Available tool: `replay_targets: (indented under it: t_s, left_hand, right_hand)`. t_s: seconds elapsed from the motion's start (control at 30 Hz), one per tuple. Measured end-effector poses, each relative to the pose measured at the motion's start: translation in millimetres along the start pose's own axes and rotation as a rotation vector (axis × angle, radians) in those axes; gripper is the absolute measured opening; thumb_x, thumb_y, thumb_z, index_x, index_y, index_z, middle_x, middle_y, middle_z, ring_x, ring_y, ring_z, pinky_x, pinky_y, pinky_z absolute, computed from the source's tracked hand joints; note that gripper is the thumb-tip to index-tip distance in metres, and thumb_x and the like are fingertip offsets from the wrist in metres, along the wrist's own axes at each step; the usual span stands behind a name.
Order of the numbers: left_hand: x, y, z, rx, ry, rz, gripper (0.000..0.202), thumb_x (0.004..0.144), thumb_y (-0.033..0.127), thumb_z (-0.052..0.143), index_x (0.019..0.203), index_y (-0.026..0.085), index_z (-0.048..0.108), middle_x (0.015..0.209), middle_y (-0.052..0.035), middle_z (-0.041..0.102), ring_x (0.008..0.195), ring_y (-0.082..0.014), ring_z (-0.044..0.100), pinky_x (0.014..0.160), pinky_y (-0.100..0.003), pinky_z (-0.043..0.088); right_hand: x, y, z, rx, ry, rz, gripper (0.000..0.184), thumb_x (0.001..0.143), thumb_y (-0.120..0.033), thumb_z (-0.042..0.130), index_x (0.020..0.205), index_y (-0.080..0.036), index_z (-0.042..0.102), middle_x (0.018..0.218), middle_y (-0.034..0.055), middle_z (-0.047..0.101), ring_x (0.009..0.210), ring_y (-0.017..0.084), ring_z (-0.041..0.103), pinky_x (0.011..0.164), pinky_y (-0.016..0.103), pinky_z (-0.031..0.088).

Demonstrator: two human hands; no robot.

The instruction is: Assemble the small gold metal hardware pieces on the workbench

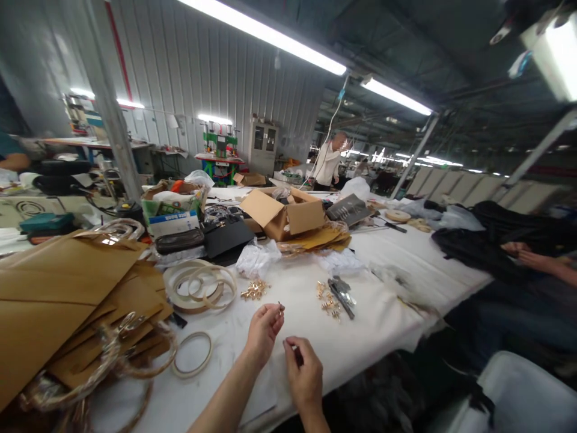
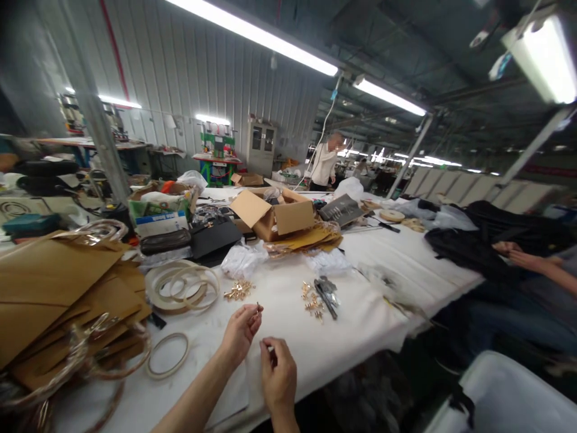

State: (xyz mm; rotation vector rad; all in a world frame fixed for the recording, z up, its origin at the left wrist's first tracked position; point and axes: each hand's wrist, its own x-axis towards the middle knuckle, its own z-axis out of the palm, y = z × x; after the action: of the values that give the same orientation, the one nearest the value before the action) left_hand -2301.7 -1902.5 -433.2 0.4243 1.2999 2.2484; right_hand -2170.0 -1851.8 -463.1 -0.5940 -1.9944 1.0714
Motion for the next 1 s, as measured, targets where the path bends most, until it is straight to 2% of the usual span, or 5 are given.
replay_targets:
  t_s: [0.27, 0.5, 0.7, 0.9, 1.0]
  left_hand:
    - [-46.9, 1.2, -14.7, -0.351, -0.002, -0.217, 0.031, 0.068, 0.028, 0.092, 0.084, 0.017, 0.068, 0.099, -0.0053, 0.075, 0.082, -0.0124, 0.069, 0.077, -0.021, 0.058]
    - [-45.0, 2.7, -14.2, -0.507, -0.002, -0.215, 0.029, 0.068, 0.020, 0.094, 0.085, 0.016, 0.071, 0.099, -0.0034, 0.076, 0.078, -0.0086, 0.069, 0.076, -0.016, 0.055]
    - [-46.5, 0.1, -13.9, -0.515, -0.035, -0.225, 0.029, 0.070, 0.021, 0.095, 0.080, 0.016, 0.068, 0.099, -0.0047, 0.076, 0.087, -0.0128, 0.072, 0.084, -0.021, 0.057]
    - [-44.9, -4.5, -13.4, -0.452, -0.049, -0.237, 0.042, 0.070, 0.020, 0.094, 0.107, 0.017, 0.074, 0.095, -0.0042, 0.077, 0.088, -0.0128, 0.073, 0.084, -0.020, 0.056]
    - [-43.7, -7.3, -13.9, -0.443, -0.029, -0.255, 0.041, 0.070, 0.021, 0.095, 0.106, 0.015, 0.076, 0.096, -0.0061, 0.078, 0.088, -0.0139, 0.074, 0.085, -0.021, 0.057]
  right_hand:
    - [12.2, -6.5, -10.4, 0.376, 0.034, 0.302, 0.040, 0.083, -0.054, 0.077, 0.095, -0.016, 0.073, 0.067, 0.0001, 0.065, 0.058, 0.014, 0.056, 0.057, 0.025, 0.049]
    - [20.2, -8.6, 21.7, 0.995, 0.049, 0.513, 0.034, 0.077, -0.044, 0.087, 0.101, -0.024, 0.074, 0.114, 0.0052, 0.074, 0.090, 0.017, 0.069, 0.077, 0.028, 0.058]
    - [12.8, -2.1, 32.6, 1.106, -0.007, 0.522, 0.033, 0.081, -0.041, 0.085, 0.108, -0.023, 0.077, 0.112, 0.0057, 0.077, 0.108, 0.022, 0.071, 0.099, 0.037, 0.057]
    - [12.8, -5.4, 26.8, 1.126, -0.007, 0.519, 0.033, 0.081, -0.042, 0.085, 0.106, -0.022, 0.078, 0.112, 0.0064, 0.078, 0.108, 0.023, 0.071, 0.107, 0.041, 0.053]
    - [11.8, -4.9, 28.0, 1.102, -0.013, 0.504, 0.033, 0.080, -0.043, 0.085, 0.105, -0.023, 0.078, 0.112, 0.0066, 0.078, 0.110, 0.024, 0.071, 0.108, 0.044, 0.052]
